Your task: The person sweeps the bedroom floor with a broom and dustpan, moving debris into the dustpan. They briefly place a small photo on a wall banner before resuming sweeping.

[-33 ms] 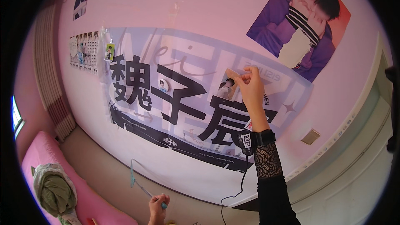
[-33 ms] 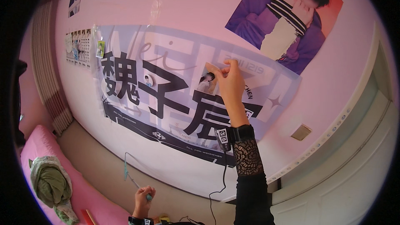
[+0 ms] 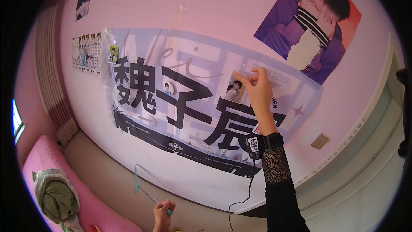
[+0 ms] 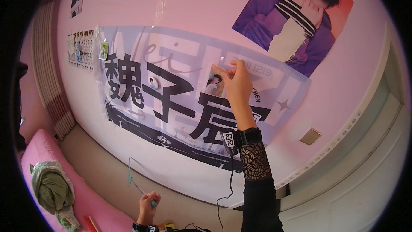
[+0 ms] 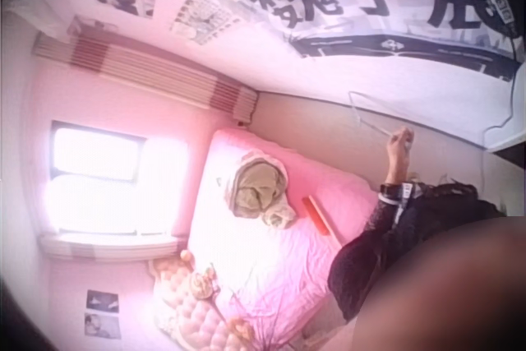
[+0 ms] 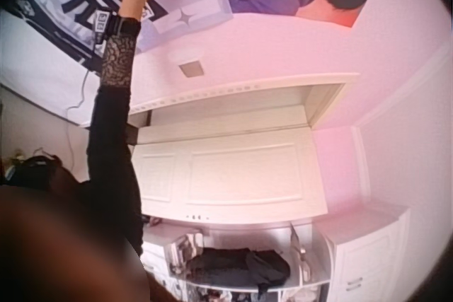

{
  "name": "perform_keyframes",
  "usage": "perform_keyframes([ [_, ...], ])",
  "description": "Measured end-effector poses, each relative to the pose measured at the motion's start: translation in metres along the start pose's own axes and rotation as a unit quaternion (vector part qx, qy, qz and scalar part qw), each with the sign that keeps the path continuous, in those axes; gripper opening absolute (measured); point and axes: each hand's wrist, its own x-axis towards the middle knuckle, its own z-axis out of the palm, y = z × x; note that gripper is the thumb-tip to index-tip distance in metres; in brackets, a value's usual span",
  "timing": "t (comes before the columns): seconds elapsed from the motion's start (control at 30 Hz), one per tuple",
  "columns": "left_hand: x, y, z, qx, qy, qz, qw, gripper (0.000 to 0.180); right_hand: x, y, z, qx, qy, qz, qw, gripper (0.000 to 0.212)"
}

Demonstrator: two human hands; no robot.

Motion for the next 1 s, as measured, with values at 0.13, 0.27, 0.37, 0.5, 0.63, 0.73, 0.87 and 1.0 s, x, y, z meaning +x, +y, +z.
perform_keyframes([
  [0.13, -0.001, 0.000, 0.002, 0.004, 0.017, -0.004, 1.000, 0.015, 0.005, -0.005, 0.007, -0.093, 0.029, -0.024, 0.995, 0.041],
  [0.27, -0.002, 0.002, 0.004, -0.012, 0.031, -0.007, 0.999, 0.016, 0.002, -0.005, 0.016, -0.130, 0.079, -0.048, 0.987, 0.040],
  [0.37, -0.002, 0.004, 0.004, -0.011, 0.028, -0.007, 1.000, 0.016, -0.001, -0.006, 0.021, -0.159, 0.094, -0.082, 0.979, 0.048],
  [0.5, -0.002, 0.005, 0.002, 0.001, 0.037, -0.006, 0.999, 0.015, -0.007, -0.005, 0.026, -0.196, 0.102, -0.086, 0.972, 0.058],
  [0.63, -0.002, 0.007, 0.001, -0.008, 0.033, 0.000, 0.999, 0.015, -0.013, 0.002, 0.027, -0.192, 0.090, -0.114, 0.971, 0.058],
  [0.73, -0.001, 0.008, 0.002, -0.013, 0.038, -0.001, 0.999, 0.016, -0.015, 0.010, 0.030, -0.235, 0.087, -0.126, 0.960, 0.056],
  [0.87, 0.002, 0.011, 0.004, -0.014, 0.042, -0.010, 0.999, 0.014, -0.017, 0.014, 0.040, -0.307, 0.119, -0.198, 0.923, 0.052],
  [1.0, 0.000, 0.017, 0.003, -0.012, 0.001, 0.010, 1.000, 0.015, -0.016, 0.013, 0.036, -0.326, 0.104, -0.234, 0.910, 0.053],
])
